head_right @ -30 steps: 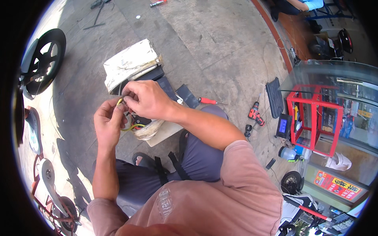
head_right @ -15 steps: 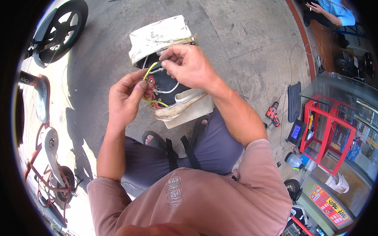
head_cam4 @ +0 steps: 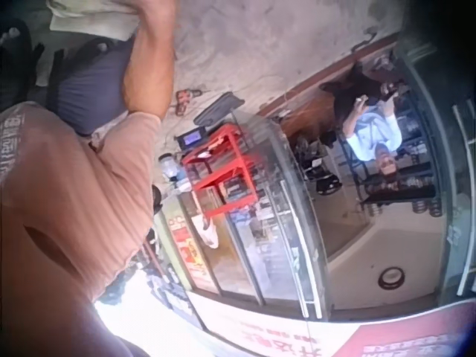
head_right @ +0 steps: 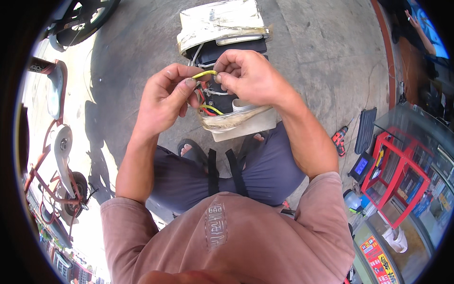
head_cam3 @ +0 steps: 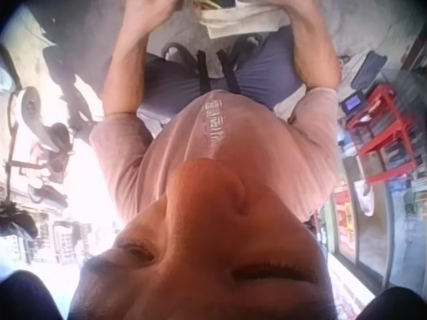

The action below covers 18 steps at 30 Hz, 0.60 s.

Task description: The person works on a small white plastic box containing a battery and wires. They use a red-handled screwdriver to tighten connections on the battery terminals, then close the box and wrap it with clear plastic film.

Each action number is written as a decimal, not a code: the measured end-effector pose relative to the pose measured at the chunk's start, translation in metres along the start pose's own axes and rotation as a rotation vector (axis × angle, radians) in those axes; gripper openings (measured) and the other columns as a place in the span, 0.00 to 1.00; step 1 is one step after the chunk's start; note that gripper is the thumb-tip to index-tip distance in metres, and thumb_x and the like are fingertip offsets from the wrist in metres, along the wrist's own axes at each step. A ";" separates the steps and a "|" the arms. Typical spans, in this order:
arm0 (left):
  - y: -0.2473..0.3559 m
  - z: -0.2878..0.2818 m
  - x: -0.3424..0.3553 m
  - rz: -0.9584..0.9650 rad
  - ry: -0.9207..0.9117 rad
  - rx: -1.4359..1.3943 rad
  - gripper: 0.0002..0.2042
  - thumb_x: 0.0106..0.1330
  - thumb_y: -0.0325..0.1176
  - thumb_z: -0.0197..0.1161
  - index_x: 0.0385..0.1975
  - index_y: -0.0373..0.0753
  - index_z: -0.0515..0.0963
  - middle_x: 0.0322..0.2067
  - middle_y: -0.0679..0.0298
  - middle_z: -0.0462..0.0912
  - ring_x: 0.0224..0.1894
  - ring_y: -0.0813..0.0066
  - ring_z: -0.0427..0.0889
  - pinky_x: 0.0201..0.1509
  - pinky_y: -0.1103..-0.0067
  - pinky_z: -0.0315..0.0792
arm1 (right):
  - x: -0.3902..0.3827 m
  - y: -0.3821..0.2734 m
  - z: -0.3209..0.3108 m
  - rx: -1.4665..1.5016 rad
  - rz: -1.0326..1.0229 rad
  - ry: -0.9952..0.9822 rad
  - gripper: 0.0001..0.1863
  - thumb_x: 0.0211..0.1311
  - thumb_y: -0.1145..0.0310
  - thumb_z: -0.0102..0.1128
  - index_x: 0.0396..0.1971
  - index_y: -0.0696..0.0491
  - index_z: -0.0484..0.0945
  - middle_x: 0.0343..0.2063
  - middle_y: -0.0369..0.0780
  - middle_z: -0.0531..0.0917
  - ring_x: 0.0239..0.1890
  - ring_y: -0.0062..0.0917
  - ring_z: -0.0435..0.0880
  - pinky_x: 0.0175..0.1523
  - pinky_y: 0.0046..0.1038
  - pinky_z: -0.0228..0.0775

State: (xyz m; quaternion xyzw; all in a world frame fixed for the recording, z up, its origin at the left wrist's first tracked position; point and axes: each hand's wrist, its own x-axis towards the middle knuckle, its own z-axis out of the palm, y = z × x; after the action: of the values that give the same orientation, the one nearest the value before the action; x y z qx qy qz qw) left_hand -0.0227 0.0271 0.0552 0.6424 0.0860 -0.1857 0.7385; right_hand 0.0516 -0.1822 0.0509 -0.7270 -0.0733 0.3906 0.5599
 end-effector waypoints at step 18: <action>-0.010 -0.006 0.008 -0.048 0.030 -0.029 0.11 0.74 0.28 0.57 0.51 0.30 0.78 0.34 0.63 0.87 0.23 0.87 0.79 0.22 0.89 0.70 | -0.002 0.000 -0.003 -0.262 -0.089 -0.119 0.05 0.67 0.81 0.55 0.40 0.60 0.77 0.30 0.31 0.81 0.31 0.09 0.77 0.34 0.17 0.70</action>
State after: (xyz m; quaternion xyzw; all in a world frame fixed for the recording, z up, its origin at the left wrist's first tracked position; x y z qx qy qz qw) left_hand -0.0185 0.0304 0.0423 0.6322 0.1151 -0.1923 0.7417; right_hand 0.0522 -0.1858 0.0522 -0.7653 -0.1888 0.3951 0.4717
